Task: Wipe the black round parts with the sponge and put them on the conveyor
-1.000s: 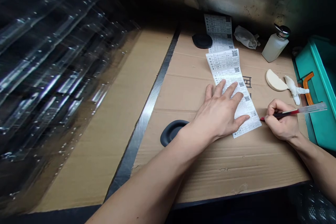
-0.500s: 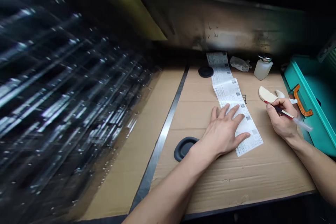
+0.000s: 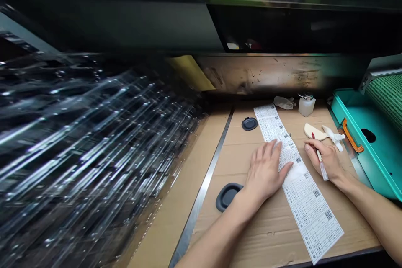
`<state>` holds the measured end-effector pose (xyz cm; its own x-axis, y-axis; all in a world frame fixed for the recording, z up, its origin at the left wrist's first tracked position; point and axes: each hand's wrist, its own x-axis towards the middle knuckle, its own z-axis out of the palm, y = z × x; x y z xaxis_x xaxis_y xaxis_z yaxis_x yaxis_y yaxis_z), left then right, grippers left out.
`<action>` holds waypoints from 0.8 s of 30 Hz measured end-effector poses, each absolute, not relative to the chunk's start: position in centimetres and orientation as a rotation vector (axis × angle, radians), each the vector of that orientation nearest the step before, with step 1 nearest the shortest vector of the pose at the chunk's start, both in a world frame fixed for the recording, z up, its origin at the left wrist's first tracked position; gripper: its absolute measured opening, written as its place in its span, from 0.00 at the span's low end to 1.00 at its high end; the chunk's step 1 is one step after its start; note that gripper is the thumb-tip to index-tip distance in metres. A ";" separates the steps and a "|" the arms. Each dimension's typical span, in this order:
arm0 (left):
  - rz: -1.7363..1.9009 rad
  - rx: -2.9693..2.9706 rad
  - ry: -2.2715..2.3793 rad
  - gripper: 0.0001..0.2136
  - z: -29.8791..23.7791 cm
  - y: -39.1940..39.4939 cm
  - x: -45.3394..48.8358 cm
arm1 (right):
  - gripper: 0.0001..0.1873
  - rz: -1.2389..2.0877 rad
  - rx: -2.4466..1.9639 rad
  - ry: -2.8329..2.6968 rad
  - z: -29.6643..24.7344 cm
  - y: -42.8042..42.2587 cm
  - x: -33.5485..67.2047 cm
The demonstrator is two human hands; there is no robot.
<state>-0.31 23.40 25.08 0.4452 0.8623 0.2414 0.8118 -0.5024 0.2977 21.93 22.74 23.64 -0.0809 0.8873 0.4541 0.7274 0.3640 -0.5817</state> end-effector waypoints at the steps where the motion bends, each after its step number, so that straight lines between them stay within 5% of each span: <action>1: 0.523 2.543 1.576 0.25 24.9 23.6 -0.4 | 0.10 0.272 -1.409 -1.857 23.5 22.7 21.9; 8: 0.426 2.568 1.588 0.19 23.0 24.3 -0.4 | 0.19 0.409 -1.442 -1.786 22.4 23.0 22.3; 14: 1.010 2.536 1.381 0.27 23.5 24.3 -0.3 | 0.19 0.286 -1.479 -1.762 22.4 22.9 22.3; 24: 1.033 2.542 1.194 0.09 22.7 24.5 0.2 | 0.15 0.455 -1.196 -1.805 21.9 21.6 21.0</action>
<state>0.17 24.46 22.68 0.4464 0.7254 0.5240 0.6225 -0.6724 0.4004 20.99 21.63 21.92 -0.1311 0.8698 0.4756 0.5403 0.4649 -0.7013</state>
